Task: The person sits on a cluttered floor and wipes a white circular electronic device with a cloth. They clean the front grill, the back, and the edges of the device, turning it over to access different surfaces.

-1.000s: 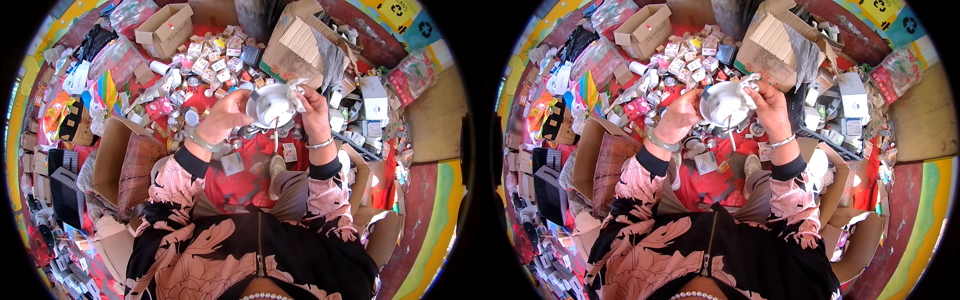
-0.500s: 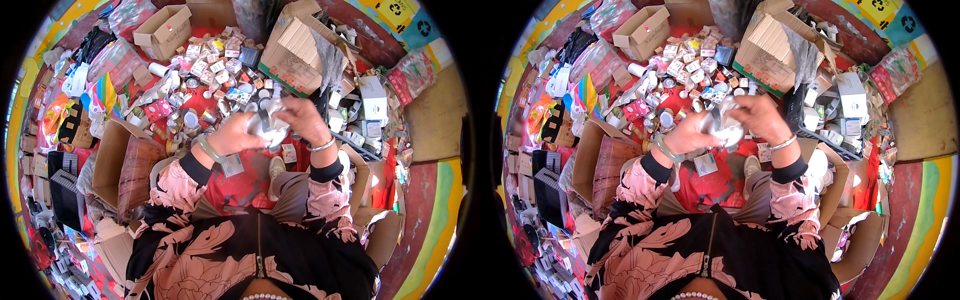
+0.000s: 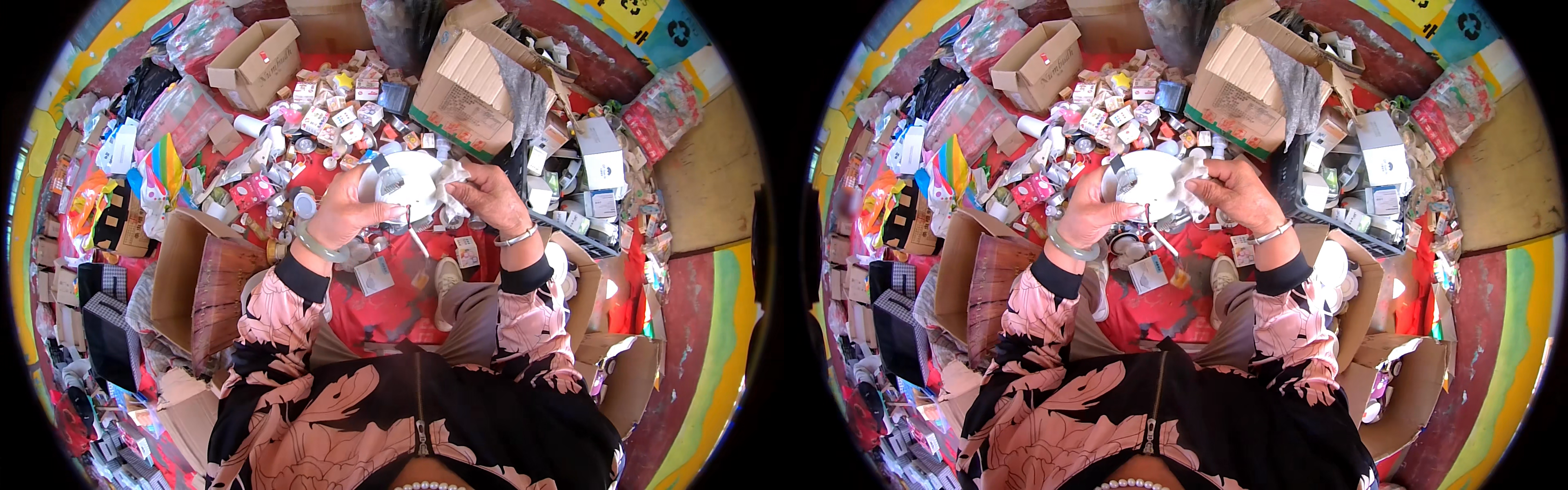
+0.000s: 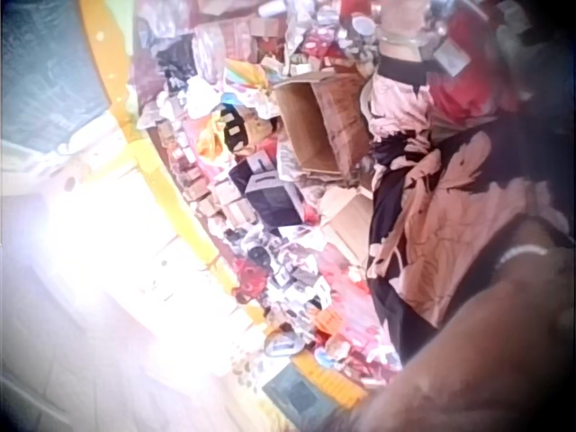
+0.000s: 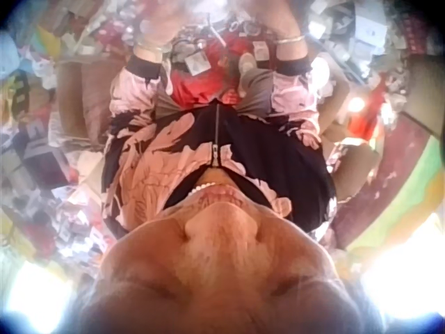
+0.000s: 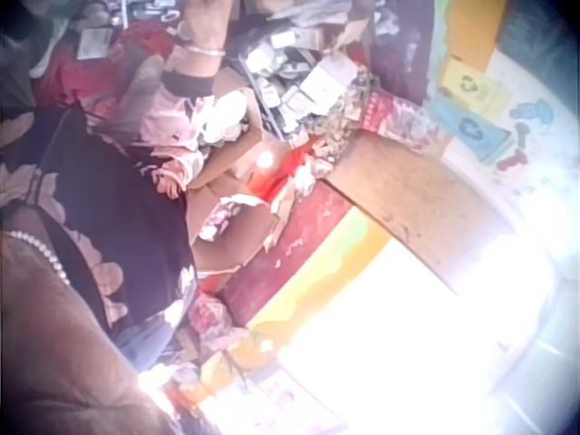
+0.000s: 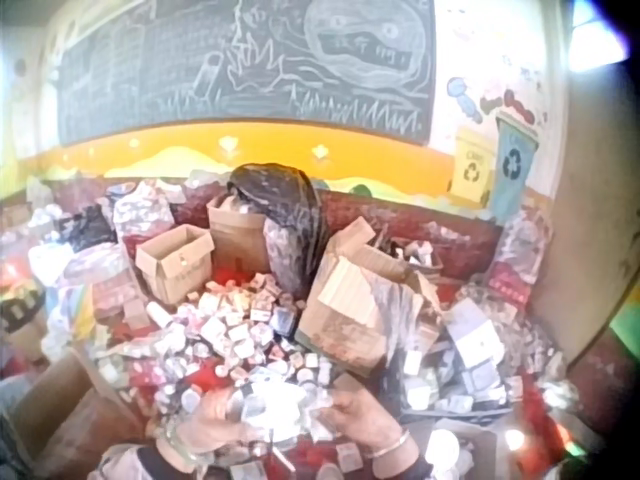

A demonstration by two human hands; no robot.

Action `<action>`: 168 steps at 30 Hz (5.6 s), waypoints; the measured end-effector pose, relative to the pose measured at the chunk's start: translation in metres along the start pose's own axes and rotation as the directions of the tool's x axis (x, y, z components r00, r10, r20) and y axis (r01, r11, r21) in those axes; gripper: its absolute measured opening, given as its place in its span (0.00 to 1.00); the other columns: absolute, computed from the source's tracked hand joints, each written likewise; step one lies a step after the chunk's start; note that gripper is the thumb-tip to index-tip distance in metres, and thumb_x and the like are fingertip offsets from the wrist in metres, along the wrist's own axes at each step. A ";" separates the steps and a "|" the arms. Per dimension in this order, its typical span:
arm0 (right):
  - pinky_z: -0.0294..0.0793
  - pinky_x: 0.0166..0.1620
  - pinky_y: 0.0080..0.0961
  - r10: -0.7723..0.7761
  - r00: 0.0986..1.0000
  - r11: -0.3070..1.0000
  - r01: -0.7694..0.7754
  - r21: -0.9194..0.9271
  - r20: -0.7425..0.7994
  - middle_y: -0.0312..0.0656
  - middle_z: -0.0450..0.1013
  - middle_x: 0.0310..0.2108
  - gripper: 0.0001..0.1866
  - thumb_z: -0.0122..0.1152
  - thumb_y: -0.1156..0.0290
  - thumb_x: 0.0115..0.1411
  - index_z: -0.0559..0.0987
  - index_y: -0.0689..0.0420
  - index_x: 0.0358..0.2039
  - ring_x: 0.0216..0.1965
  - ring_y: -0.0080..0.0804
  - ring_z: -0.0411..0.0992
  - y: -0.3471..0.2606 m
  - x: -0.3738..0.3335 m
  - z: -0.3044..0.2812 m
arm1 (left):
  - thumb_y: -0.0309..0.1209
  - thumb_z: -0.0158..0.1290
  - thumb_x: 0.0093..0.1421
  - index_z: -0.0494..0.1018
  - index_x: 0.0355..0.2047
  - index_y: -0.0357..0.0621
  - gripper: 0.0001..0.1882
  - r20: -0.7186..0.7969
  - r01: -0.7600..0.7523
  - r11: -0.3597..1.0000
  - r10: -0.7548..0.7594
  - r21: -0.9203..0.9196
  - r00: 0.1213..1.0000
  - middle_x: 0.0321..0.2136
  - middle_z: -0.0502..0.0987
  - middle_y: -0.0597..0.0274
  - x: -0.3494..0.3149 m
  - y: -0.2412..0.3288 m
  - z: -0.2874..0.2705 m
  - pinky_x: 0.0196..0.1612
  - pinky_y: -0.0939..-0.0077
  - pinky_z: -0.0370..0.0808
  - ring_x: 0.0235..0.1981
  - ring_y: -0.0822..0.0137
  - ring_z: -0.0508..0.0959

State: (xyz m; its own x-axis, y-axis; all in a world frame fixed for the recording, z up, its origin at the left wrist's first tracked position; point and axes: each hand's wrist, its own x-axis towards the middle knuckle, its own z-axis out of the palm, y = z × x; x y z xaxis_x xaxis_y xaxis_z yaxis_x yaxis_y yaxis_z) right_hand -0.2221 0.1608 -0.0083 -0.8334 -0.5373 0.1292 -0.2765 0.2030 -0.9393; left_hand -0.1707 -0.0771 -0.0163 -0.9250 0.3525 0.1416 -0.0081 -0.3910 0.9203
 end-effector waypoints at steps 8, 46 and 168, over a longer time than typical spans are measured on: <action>0.62 0.22 0.19 -0.026 1.000 0.999 0.026 -0.048 0.000 0.31 0.65 0.16 0.09 0.58 0.70 0.58 0.77 0.64 0.28 0.19 0.16 0.60 -0.012 0.004 0.009 | 0.23 0.60 0.49 0.65 0.50 0.33 0.28 0.043 -0.015 0.994 0.011 0.112 0.999 0.40 0.74 0.64 -0.004 0.003 -0.005 0.45 0.77 0.70 0.41 0.74 0.74; 0.66 0.52 0.34 -0.636 0.752 0.667 0.420 -0.615 -0.175 0.49 0.66 0.50 0.24 0.63 0.74 0.49 0.72 0.62 0.49 0.48 0.45 0.67 -0.072 0.014 0.040 | 0.21 0.58 0.50 0.63 0.51 0.34 0.27 -0.132 -0.086 0.933 0.042 -0.348 0.990 0.42 0.74 0.59 0.002 0.004 -0.007 0.47 0.71 0.71 0.43 0.66 0.75; 0.71 0.30 0.26 0.225 0.908 0.972 -0.181 0.152 -0.353 0.47 0.75 0.24 0.15 0.62 0.68 0.51 0.76 0.63 0.38 0.25 0.32 0.73 -0.027 0.037 0.105 | 0.38 0.38 0.67 0.60 0.53 0.37 0.19 -0.478 -0.320 0.873 0.473 0.368 0.740 0.44 0.70 0.61 0.006 -0.016 -0.002 0.46 0.77 0.66 0.42 0.71 0.70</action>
State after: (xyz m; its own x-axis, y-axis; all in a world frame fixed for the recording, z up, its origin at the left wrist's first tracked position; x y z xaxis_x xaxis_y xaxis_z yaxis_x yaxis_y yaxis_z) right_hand -0.1952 0.0493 -0.0111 -0.9880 -0.1537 0.0183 -0.0446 0.1698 -0.9845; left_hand -0.1771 -0.0701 -0.0303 -0.8698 -0.3310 0.3660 0.4292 -0.1412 0.8921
